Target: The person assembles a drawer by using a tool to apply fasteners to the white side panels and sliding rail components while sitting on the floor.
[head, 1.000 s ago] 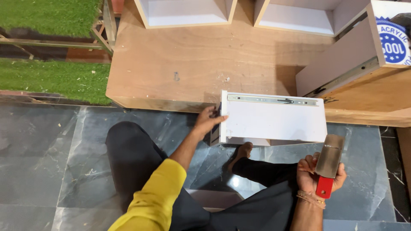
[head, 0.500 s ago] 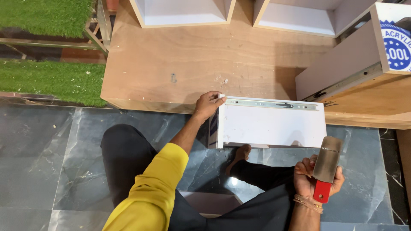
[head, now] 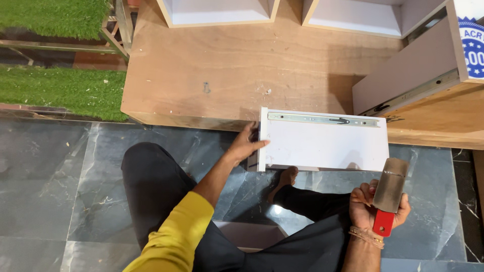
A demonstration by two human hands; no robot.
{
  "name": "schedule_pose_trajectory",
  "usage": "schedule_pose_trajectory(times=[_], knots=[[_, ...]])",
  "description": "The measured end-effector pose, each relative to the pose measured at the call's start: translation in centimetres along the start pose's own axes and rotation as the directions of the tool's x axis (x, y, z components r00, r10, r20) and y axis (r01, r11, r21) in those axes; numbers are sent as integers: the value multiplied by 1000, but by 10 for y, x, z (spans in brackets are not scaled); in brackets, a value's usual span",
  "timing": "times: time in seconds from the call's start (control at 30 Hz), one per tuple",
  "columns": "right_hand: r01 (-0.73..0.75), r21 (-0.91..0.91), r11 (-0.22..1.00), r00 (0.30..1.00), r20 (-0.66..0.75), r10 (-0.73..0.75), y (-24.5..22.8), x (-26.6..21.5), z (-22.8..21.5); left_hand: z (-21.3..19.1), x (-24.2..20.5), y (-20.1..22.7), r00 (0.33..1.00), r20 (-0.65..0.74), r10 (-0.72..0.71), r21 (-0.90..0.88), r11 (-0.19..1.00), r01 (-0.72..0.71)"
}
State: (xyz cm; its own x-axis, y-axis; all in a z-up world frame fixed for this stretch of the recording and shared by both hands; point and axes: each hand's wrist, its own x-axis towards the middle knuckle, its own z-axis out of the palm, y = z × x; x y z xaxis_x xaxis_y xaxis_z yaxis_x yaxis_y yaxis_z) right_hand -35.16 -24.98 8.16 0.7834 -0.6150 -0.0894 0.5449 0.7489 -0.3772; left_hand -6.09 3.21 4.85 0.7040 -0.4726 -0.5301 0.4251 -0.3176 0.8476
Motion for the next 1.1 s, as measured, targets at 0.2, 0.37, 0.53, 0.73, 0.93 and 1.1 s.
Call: schedule_pose_trajectory(times=[0.2, 0.37, 0.53, 0.73, 0.93, 1.1], knots=[[-4, 1, 1000, 1000, 4, 4, 0, 0, -2, 5, -44, -12, 986, 142, -82, -25, 996, 87], [-6, 8, 1000, 1000, -5, 6, -1, -1, -2, 2, -43, -8, 990, 143, 2, 119, 993, -19], [-10, -19, 1000, 1000, 18, 10, -6, -3, -3, -5, -17, -5, 1000, -14, 2, 31, 1000, -2], [-1, -59, 998, 1000, -20, 0, -11, -10, 1, -5, 23, -6, 963, -212, 167, 48, 986, -161], [-56, -75, 996, 998, -45, 53, -18, -12, -10, -1, 19, -1, 964, -208, 162, 165, 978, -129], [-77, -69, 995, 994, -78, 71, -25, -6, -26, 0, -37, -6, 998, -11, -65, 290, 955, 66]])
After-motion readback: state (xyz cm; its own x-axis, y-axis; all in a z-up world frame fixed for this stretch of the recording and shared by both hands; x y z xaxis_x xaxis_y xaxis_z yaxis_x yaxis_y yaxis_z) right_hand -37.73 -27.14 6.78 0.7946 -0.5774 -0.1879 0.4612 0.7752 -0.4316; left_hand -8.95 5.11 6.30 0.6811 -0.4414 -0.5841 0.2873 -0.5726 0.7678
